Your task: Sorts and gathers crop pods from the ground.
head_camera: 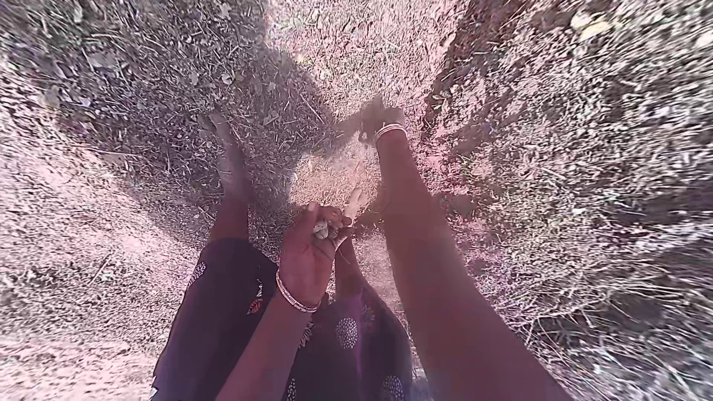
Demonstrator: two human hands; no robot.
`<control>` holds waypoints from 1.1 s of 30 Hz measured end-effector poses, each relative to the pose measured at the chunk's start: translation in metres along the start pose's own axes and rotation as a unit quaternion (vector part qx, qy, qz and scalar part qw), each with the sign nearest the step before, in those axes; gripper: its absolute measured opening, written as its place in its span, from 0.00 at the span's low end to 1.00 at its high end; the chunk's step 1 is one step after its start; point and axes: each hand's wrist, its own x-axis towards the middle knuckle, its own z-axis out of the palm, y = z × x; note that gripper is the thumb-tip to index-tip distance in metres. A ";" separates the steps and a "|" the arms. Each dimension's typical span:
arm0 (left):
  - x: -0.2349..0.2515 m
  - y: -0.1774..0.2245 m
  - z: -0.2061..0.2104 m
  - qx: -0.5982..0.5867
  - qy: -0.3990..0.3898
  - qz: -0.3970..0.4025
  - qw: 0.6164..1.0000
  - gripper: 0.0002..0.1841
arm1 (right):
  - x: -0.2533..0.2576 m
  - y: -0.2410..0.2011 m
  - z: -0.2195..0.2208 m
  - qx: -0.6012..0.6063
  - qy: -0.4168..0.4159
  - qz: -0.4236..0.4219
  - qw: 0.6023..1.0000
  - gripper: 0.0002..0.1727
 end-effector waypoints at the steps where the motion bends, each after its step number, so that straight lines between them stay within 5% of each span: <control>1: 0.000 0.000 0.001 0.001 0.006 -0.003 1.000 0.26 | -0.001 -0.015 0.016 0.073 -0.003 -0.028 0.997 0.27; 4: 0.000 0.000 0.005 -0.006 0.013 -0.002 1.000 0.26 | -0.029 -0.024 0.015 0.127 -0.086 -0.214 0.965 0.41; 6: 0.001 0.003 0.007 -0.014 0.008 0.004 1.000 0.26 | -0.042 -0.016 -0.013 0.084 -0.108 -0.289 0.948 0.27; 8: 0.001 0.006 0.009 -0.020 0.008 0.007 1.000 0.25 | -0.035 -0.016 -0.051 0.055 -0.041 -0.252 0.965 0.19; 12: 0.002 0.008 0.010 0.016 0.036 -0.002 0.999 0.24 | 0.051 -0.036 -0.110 -0.054 0.128 -0.167 0.976 0.33; 14: 0.003 0.009 0.010 0.030 0.061 -0.010 0.998 0.23 | 0.079 -0.047 -0.114 -0.141 0.061 -0.168 0.974 0.35; 17: 0.004 0.012 0.009 0.025 0.055 -0.008 0.998 0.23 | 0.055 -0.065 -0.107 -0.312 -0.034 -0.204 0.927 0.25; 24: 0.009 0.020 0.016 0.012 0.097 0.040 0.994 0.23 | -0.030 -0.028 -0.103 0.001 0.118 -0.276 0.954 0.24; 25: 0.010 0.020 0.017 0.013 0.113 0.050 0.992 0.23 | -0.054 -0.018 -0.101 0.098 0.085 -0.316 0.940 0.20; 27: 0.013 0.020 0.016 0.020 0.137 0.062 0.988 0.21 | -0.113 0.000 -0.099 0.252 -0.108 -0.394 0.877 0.13; 29: 0.014 0.019 0.014 0.021 0.147 0.059 0.987 0.20 | -0.156 0.017 -0.097 0.273 -0.291 -0.397 0.826 0.15; 31: 0.014 0.019 0.013 0.001 0.128 0.044 0.991 0.21 | -0.159 0.039 -0.081 0.208 -0.233 -0.344 0.886 0.15; 33: 0.012 0.018 0.013 -0.020 0.066 0.023 0.997 0.23 | -0.122 0.068 -0.051 -0.020 -0.089 -0.263 0.960 0.15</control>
